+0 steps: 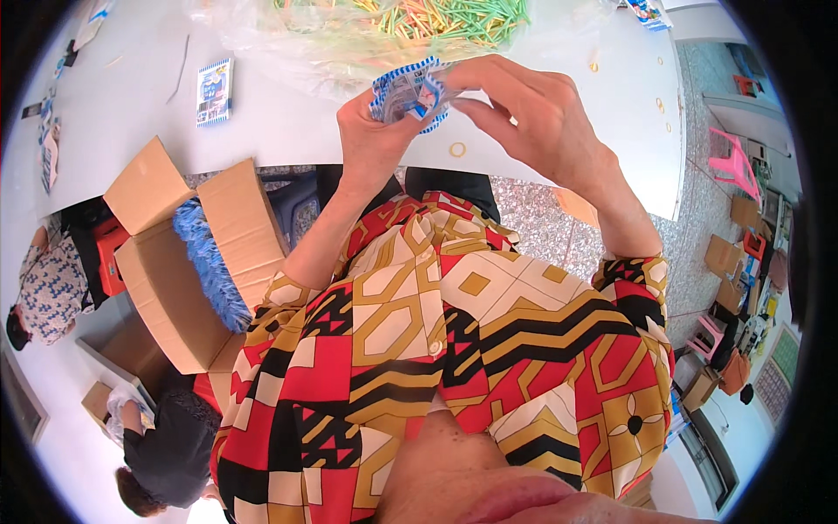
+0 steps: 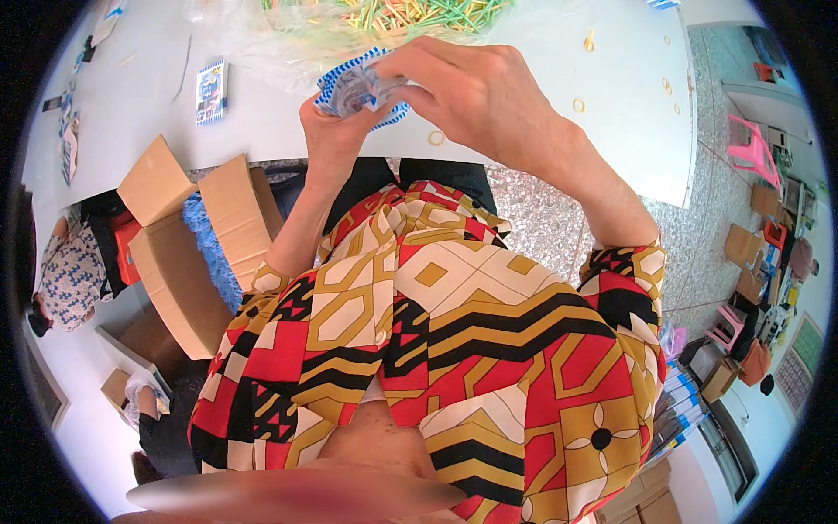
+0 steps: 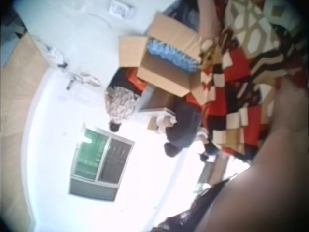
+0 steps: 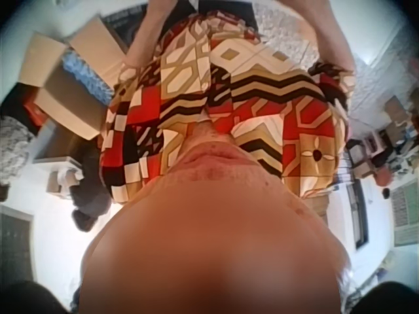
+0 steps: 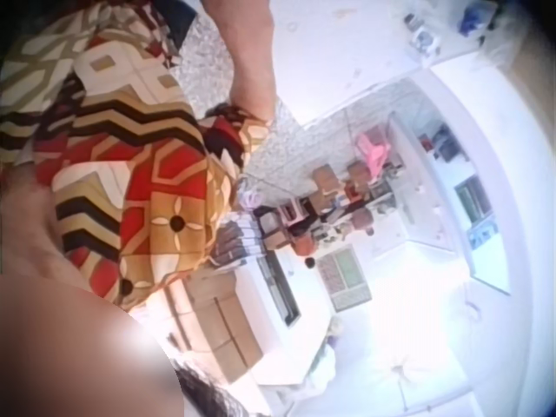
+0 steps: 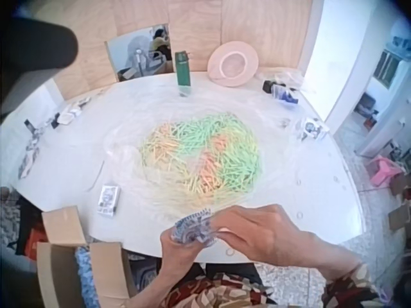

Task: Sorting colored rubber bands and placing them into small plastic bags.

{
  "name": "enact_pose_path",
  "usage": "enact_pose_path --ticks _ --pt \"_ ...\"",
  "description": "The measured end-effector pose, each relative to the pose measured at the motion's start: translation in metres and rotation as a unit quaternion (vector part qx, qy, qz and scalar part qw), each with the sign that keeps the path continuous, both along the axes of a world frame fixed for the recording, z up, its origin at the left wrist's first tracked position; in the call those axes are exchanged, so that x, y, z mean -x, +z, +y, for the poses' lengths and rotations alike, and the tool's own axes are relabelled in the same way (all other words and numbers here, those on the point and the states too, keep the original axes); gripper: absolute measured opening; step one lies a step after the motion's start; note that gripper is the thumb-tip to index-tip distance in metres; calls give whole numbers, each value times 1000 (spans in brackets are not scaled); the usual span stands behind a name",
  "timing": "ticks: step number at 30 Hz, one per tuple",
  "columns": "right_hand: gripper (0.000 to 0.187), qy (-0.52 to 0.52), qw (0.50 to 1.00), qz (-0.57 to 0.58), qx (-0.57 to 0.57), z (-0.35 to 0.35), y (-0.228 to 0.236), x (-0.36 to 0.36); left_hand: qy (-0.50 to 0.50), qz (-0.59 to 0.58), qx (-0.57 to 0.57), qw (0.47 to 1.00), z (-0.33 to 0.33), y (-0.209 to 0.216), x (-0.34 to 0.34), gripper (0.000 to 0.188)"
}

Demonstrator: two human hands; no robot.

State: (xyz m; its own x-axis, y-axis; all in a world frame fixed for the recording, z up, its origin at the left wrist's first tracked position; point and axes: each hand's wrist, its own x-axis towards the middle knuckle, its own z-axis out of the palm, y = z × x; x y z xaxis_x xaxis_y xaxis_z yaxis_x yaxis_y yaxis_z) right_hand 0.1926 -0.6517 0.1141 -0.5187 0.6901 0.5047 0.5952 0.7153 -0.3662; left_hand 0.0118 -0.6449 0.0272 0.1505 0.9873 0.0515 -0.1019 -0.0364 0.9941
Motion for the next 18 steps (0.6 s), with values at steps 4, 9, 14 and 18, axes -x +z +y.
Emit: enact_pose_path --ticks 4,9,14,18 --pt "16 22 994 26 100 1 -2 -2 7 -4 56 998 -7 10 -7 16" --pt "15 -2 991 -15 133 -2 2 -2 -37 -29 41 998 -7 8 -7 18" --pt "16 -23 998 -3 50 1 -1 -1 -73 -24 83 994 -10 19 -9 16" --pt "15 -25 997 64 31 2 2 3 -39 -54 48 997 -6 13 -10 16"
